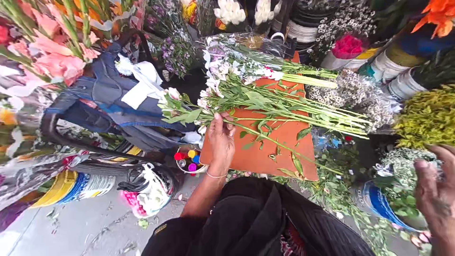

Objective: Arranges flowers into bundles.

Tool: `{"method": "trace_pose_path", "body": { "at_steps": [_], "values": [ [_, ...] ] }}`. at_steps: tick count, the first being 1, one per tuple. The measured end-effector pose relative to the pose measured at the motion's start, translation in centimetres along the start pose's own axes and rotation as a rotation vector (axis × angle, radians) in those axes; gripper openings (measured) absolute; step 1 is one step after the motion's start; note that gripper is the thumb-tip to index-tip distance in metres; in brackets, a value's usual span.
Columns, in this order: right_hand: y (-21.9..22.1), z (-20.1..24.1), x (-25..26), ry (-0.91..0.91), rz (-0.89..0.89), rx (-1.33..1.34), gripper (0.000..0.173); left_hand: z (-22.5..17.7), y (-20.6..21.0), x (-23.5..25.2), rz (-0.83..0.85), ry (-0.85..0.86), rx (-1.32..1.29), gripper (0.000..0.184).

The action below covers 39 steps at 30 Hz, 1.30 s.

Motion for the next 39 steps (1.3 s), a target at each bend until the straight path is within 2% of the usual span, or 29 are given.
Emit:
{"method": "trace_pose_path", "body": {
  "at_steps": [3,5,7,8,9,10,11,13,15,17,18,19,21,22,23,26,28,30,32,33,34,36,38,39],
  "values": [
    [3.7,15.5,1.5,-0.353,0.218,0.311,0.061,1.5,3.0,-1.4,0.022,-0.078,-0.072,0.035],
    [6.9,21.0,0.9,-0.428,0.273,0.402,0.047,1.7,3.4,-1.9,0.023,-0.098,-0.073,0.035],
    [8.3,23.4,0.6,-0.41,0.217,0.479,0.032,1.6,3.0,-2.3,0.149,-0.065,0.066,0.032],
    [8.4,24.3,0.4,-0.41,0.191,0.479,0.031,1.8,2.8,-2.9,0.295,-0.051,0.2,0.033],
    [8.3,25.1,0.3,-0.432,0.159,0.45,0.031,2.4,2.9,-3.8,0.455,-0.049,0.339,0.042],
    [8.3,25.9,0.1,-0.465,0.131,0.405,0.032,3.0,2.9,-4.7,0.577,-0.039,0.457,0.051],
    [8.2,26.7,0.0,-0.495,0.118,0.368,0.033,3.5,2.8,-5.6,0.643,-0.018,0.554,0.05],
    [7.9,28.0,-0.1,-0.51,0.157,0.346,0.033,3.5,2.0,-6.4,0.651,0.042,0.784,0.036],
    [7.4,28.9,0.2,-0.485,0.246,0.413,0.033,2.2,1.2,-6.6,0.636,0.134,1.075,0.039],
    [6.7,29.5,0.7,-0.475,0.295,0.481,0.035,0.9,0.9,-7.3,0.7,0.278,1.299,0.045],
    [6.3,29.9,0.8,-0.485,0.283,0.518,0.035,1.0,0.9,-8.2,0.803,0.361,1.345,0.044],
    [6.0,30.5,1.0,-0.502,0.262,0.551,0.035,1.7,0.8,-9.6,0.978,0.429,1.358,0.041],
    [5.4,32.0,1.2,-0.548,0.211,0.578,0.032,3.8,0.0,-12.9,1.328,0.403,1.284,0.038],
    [5.1,32.6,1.4,-0.576,0.188,0.566,0.03,4.1,-0.8,-13.5,1.391,0.351,1.264,0.038],
    [4.9,32.9,1.8,-0.602,0.159,0.541,0.029,3.7,-2.0,-13.0,1.362,0.291,1.276,0.038],
    [5.2,31.0,3.2,-0.618,0.112,0.522,0.028,0.4,-9.5,-10.2,0.945,0.031,1.269,0.049],
    [6.9,28.5,3.9,-0.602,0.127,0.531,0.028,-0.5,-16.6,-10.4,0.702,-0.234,1.318,0.053],
    [10.3,25.7,4.0,-0.588,0.191,0.52,0.029,-0.4,-23.4,-12.7,0.422,-0.597,1.531,0.049],
    [15.2,22.6,3.5,-0.574,0.286,0.481,0.03,-0.3,-27.8,-15.0,0.165,-0.893,1.725,0.08],
    [17.7,21.0,3.1,-0.569,0.329,0.452,0.031,-0.4,-28.6,-15.5,0.076,-0.896,1.768,0.088],
    [19.8,19.4,2.6,-0.562,0.36,0.427,0.032,-0.8,-28.4,-15.4,0.011,-0.798,1.772,0.085],
    [22.4,16.6,1.8,-0.536,0.392,0.39,0.032,-1.9,-25.4,-14.4,-0.068,-0.463,1.701,0.061],
    [22.9,15.2,1.8,-0.536,0.372,0.371,0.031,-2.3,-20.8,-13.7,-0.035,0.062,1.648,0.034],
    [22.9,15.0,2.0,-0.55,0.352,0.369,0.031,-2.1,-18.2,-13.4,0.035,0.302,1.616,0.025]
  ]
}}
Point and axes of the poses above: each hand's wrist, its own x-axis towards the middle knuckle, its own y-axis out of the palm, z = x × y, the point moved 7 cm from there along x, towards the middle knuckle, and after that the axes turned 9 degrees about -x, right-handed, at the moved point
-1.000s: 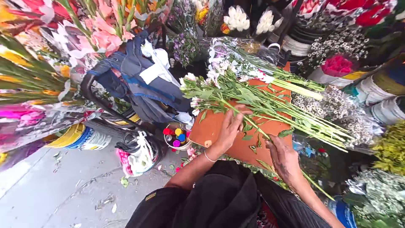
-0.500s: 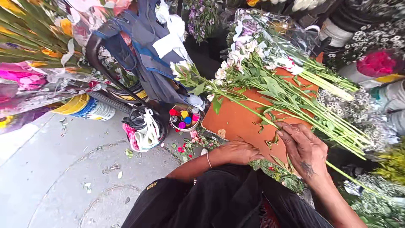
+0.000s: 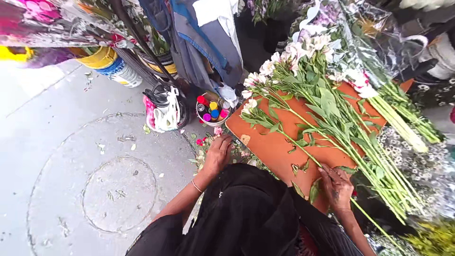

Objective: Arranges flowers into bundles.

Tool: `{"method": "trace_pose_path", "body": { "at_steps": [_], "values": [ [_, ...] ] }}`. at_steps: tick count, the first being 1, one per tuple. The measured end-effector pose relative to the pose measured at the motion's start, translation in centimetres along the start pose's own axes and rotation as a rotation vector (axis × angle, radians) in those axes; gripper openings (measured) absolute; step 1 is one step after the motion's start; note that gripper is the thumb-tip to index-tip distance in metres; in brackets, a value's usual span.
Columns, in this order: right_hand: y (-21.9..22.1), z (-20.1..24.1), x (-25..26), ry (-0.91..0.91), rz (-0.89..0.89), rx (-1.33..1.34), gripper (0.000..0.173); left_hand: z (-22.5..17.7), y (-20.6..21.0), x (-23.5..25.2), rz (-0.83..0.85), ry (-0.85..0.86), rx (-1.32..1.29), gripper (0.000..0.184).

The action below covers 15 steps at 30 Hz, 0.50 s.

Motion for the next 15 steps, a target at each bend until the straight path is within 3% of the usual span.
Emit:
{"method": "trace_pose_path", "body": {
  "at_steps": [2,4,9,15],
  "values": [
    [0.1,-0.3,0.3,-0.036,-0.018,-0.008,0.028,-5.1,1.7,1.8,-0.047,0.298,-0.088,0.022],
    [0.4,0.0,1.1,-0.095,-0.036,-0.013,0.027,-8.8,5.5,3.7,0.057,0.41,-0.126,0.03],
    [1.0,1.3,2.2,-0.207,-0.01,-0.035,0.032,-9.3,13.0,7.4,0.412,0.143,0.095,0.063],
    [-0.4,0.6,6.5,-0.203,0.026,0.002,0.035,-7.3,14.6,7.3,0.44,0.188,0.224,0.071]
  ]
}}
Point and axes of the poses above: each hand's wrist, its own x-axis towards the middle knuckle, its own y-axis out of the palm, z = x × y, the point moved 7 cm from there along x, towards the middle knuckle, and after that the axes turned 9 degrees about -x, right-handed, at the moved point
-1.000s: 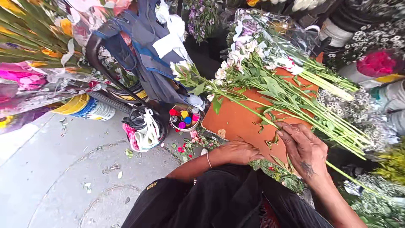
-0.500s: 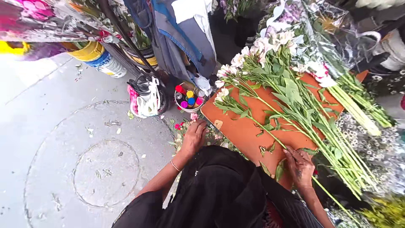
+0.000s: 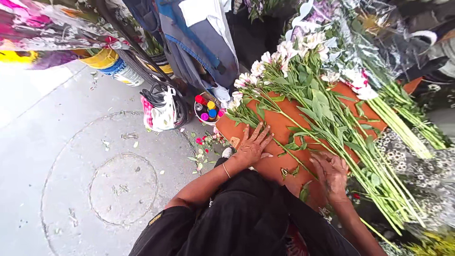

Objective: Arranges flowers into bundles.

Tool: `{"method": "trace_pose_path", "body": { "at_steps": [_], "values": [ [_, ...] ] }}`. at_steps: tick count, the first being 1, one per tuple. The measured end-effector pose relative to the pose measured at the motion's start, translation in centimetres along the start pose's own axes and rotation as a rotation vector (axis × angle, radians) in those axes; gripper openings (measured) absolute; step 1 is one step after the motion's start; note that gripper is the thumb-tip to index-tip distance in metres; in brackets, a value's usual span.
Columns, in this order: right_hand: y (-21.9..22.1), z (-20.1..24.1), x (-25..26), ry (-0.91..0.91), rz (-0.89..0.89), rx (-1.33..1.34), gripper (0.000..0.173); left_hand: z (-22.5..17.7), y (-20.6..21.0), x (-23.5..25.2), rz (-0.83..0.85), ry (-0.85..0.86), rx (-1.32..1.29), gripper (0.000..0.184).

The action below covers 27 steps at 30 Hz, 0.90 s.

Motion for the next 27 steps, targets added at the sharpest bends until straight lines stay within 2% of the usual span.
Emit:
{"method": "trace_pose_path", "body": {
  "at_steps": [4,6,10,12,14,15,16,18,19,20,22,24,27],
  "values": [
    [1.4,-1.0,6.0,0.095,0.02,-0.145,0.039,0.1,-0.2,-0.1,-0.042,0.024,0.028,0.071],
    [2.4,-0.6,7.6,0.126,0.043,-0.21,0.03,-0.2,-0.5,0.1,-0.072,0.023,0.034,0.073],
    [0.1,1.2,7.5,0.163,-0.161,-0.289,0.023,-0.4,-2.1,0.3,-0.134,0.047,0.064,0.077],
    [-1.4,2.4,7.0,0.149,-0.237,-0.31,0.021,-0.4,-3.9,0.7,-0.233,0.058,0.013,0.076],
    [-1.8,2.7,7.0,0.163,-0.204,-0.301,0.029,-0.5,-6.1,2.0,-0.347,0.069,-0.167,0.068],
    [-1.7,2.5,6.9,0.173,-0.175,-0.266,0.034,-0.5,-6.9,3.0,-0.35,0.057,-0.333,0.064],
    [-1.6,2.5,6.7,0.174,-0.171,-0.224,0.035,-0.4,-7.3,4.5,-0.311,0.013,-0.536,0.06],
    [-2.5,3.1,6.7,0.143,-0.222,-0.14,0.032,-0.8,-7.2,8.2,-0.203,-0.094,-1.12,0.046],
    [-3.0,3.5,6.7,0.124,-0.24,-0.108,0.031,-1.6,-7.4,9.8,-0.188,-0.129,-1.387,0.032],
    [-3.3,3.6,6.9,0.11,-0.252,-0.089,0.032,-2.5,-8.0,11.1,-0.2,-0.107,-1.566,0.03],
    [-3.8,3.0,7.0,0.124,-0.256,-0.091,0.033,-4.3,-9.8,12.7,-0.273,-0.01,-1.721,0.024],
    [-5.4,2.4,7.0,0.21,-0.237,-0.135,0.036,-6.0,-11.9,13.2,-0.33,0.091,-1.739,0.024],
    [-10.0,5.3,7.7,0.225,-0.33,-0.211,0.059,-8.9,-14.8,13.1,-0.361,0.237,-1.737,0.024]
  ]
}}
Point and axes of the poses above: each hand's wrist, its own x-axis towards the middle knuckle, its own y-axis out of the palm, z = x × y, the point moved 7 cm from there along x, towards the middle knuckle, and after that the axes turned 9 degrees about -x, right-handed, at the moved point
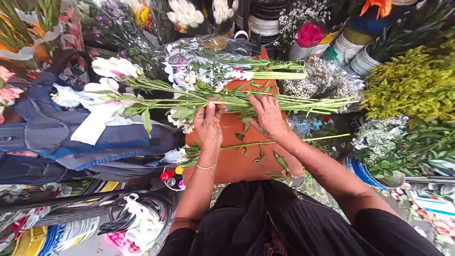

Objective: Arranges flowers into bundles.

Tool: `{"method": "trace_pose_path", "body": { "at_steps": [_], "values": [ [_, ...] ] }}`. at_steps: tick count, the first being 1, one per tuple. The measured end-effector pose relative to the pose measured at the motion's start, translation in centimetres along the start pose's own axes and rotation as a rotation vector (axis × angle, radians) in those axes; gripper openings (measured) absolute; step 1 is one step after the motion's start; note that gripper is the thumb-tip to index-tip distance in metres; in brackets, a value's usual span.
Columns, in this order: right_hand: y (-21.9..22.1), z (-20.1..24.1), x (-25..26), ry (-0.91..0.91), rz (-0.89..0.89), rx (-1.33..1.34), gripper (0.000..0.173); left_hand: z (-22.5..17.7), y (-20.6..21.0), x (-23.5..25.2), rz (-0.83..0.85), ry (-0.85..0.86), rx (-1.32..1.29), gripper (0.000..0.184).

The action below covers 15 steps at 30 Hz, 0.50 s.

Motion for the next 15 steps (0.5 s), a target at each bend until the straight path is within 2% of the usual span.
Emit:
{"method": "trace_pose_path", "body": {
  "at_steps": [1,2,4,5,7,10,12,15],
  "values": [
    [-1.5,1.4,0.6,-0.025,-0.063,-0.009,0.059,-0.4,1.3,-0.3,0.037,0.023,-0.005,0.024],
    [-2.6,2.6,1.1,-0.039,-0.118,-0.003,0.052,-0.8,2.6,-0.7,0.083,0.053,0.002,0.023],
    [-3.9,3.0,1.9,-0.011,-0.185,0.011,0.022,-2.1,4.8,-1.1,0.157,0.153,0.023,0.021],
    [-4.0,2.3,1.9,0.002,-0.198,0.009,0.015,-3.0,5.3,-1.0,0.161,0.213,0.037,0.021],
    [-3.2,-0.5,0.9,-0.015,-0.213,-0.058,0.022,-4.9,4.9,-0.2,0.084,0.302,0.059,0.024],
    [-2.6,-6.6,-1.7,-0.025,-0.129,-0.153,0.026,-7.9,2.6,1.3,-0.084,0.396,0.043,0.026],
    [-3.4,-10.5,-4.0,-0.036,-0.062,-0.211,0.026,-9.5,1.1,1.9,-0.174,0.393,0.042,0.026],
    [-6.8,-14.3,-6.5,-0.095,-0.066,-0.34,0.027,-9.1,-0.2,1.6,-0.263,0.354,-0.002,0.025]
  ]
}}
Point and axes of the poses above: each hand's wrist, its own x-axis towards the middle knuckle, its own y-axis out of the palm, z = x × y, the point moved 7 cm from there along x, towards the middle knuckle, and after that the axes turned 9 degrees about -x, right-handed, at the moved point
